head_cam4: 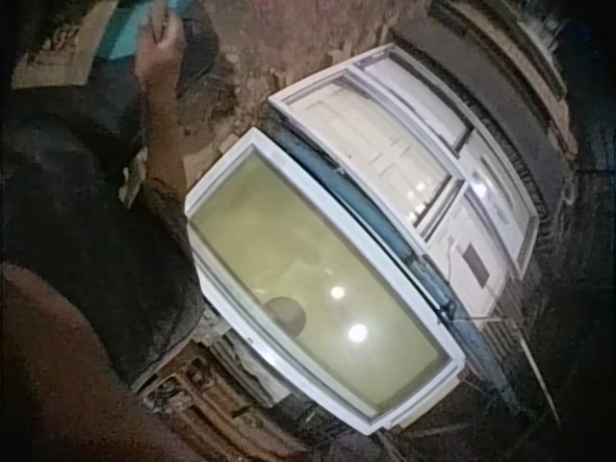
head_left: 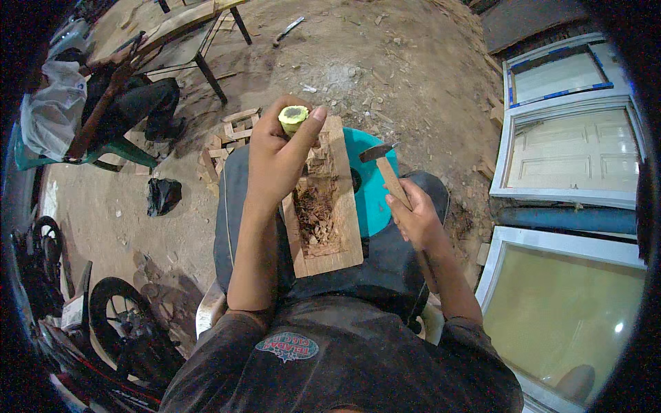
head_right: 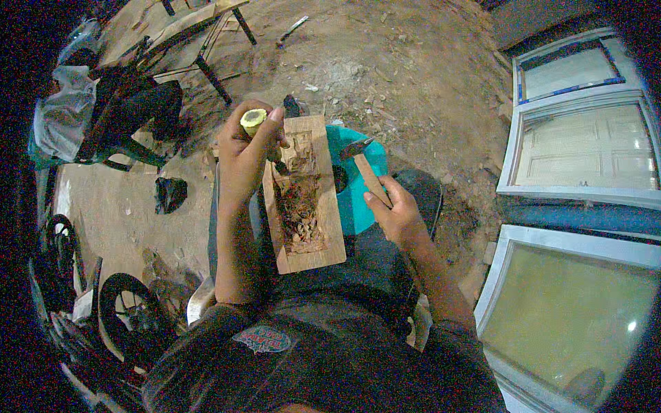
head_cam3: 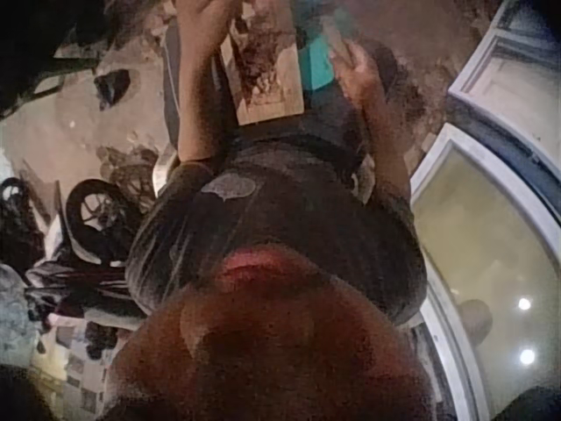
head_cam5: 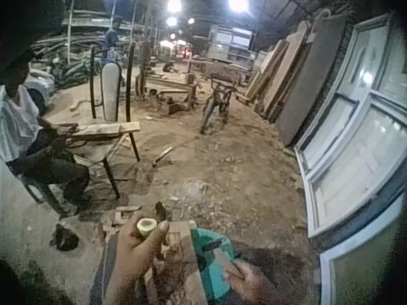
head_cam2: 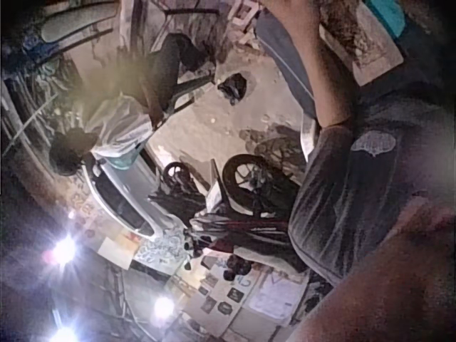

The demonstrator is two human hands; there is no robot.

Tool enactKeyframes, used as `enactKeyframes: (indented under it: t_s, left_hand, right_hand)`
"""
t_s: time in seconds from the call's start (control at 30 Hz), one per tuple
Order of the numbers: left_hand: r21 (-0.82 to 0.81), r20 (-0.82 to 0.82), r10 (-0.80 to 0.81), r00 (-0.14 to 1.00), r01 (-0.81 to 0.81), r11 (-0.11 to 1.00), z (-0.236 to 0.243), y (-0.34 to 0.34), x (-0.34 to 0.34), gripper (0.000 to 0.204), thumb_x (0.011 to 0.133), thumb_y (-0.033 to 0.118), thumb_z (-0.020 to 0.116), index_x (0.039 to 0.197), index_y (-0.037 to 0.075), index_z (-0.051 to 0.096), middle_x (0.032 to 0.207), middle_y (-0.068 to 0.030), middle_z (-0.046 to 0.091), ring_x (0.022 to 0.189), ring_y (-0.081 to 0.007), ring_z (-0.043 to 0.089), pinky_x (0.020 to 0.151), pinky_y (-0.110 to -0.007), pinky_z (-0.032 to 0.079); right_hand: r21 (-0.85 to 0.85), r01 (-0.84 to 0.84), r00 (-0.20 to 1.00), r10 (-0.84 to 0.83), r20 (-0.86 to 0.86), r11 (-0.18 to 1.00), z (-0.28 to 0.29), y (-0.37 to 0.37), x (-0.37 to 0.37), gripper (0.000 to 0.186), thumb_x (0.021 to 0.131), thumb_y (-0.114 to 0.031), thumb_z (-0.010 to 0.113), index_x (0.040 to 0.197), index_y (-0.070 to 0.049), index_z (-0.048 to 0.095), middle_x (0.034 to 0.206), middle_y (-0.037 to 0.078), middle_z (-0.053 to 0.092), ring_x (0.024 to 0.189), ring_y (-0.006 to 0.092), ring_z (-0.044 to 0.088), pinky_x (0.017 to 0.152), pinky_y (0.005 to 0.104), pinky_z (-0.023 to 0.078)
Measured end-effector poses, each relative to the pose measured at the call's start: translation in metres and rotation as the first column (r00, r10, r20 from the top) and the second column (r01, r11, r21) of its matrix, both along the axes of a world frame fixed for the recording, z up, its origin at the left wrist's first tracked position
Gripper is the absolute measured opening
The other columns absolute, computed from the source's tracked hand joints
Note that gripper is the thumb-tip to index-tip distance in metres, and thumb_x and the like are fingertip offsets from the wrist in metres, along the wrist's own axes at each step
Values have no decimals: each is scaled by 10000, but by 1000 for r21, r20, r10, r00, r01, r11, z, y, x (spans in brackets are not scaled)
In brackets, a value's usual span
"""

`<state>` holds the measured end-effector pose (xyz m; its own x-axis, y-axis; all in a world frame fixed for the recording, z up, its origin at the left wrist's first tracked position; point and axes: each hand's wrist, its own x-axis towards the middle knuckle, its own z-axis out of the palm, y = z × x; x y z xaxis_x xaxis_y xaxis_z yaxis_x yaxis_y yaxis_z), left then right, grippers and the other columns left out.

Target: The person carves a design into a piece of wood using a chisel and a hammer while holding the wood on their lap.

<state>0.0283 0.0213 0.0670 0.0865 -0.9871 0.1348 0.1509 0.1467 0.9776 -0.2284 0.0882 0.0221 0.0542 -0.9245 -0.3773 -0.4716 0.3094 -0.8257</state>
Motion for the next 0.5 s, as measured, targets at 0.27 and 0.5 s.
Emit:
enactKeyframes:
  t_s: [0.27, 0.5]
  left_hand:
    - [1, 34, 4, 999, -4, 1000, -3, -1, 0, 190, 896, 205, 668, 860, 45, 572, 664, 30, 536, 598, -42, 492, 533, -206, 377]
    - [-7, 56, -7, 998, 7, 1000, -3, 1, -5, 197, 891, 196, 672, 831, 50, 554, 654, 45, 494, 605, -27, 444, 529, -203, 331]
  right_hand:
    - [146, 4, 997, -15, 74, 989, 17, -1, 8, 325, 911, -254, 621, 1143, -38, 550, 674, 12, 540, 549, 75, 504, 484, 263, 413]
    - [73, -26, 996, 20, 84, 997, 14, -1, 6, 304, 920, -259, 606, 1133, -49, 551, 647, -5, 522, 512, 77, 499, 429, 257, 400]
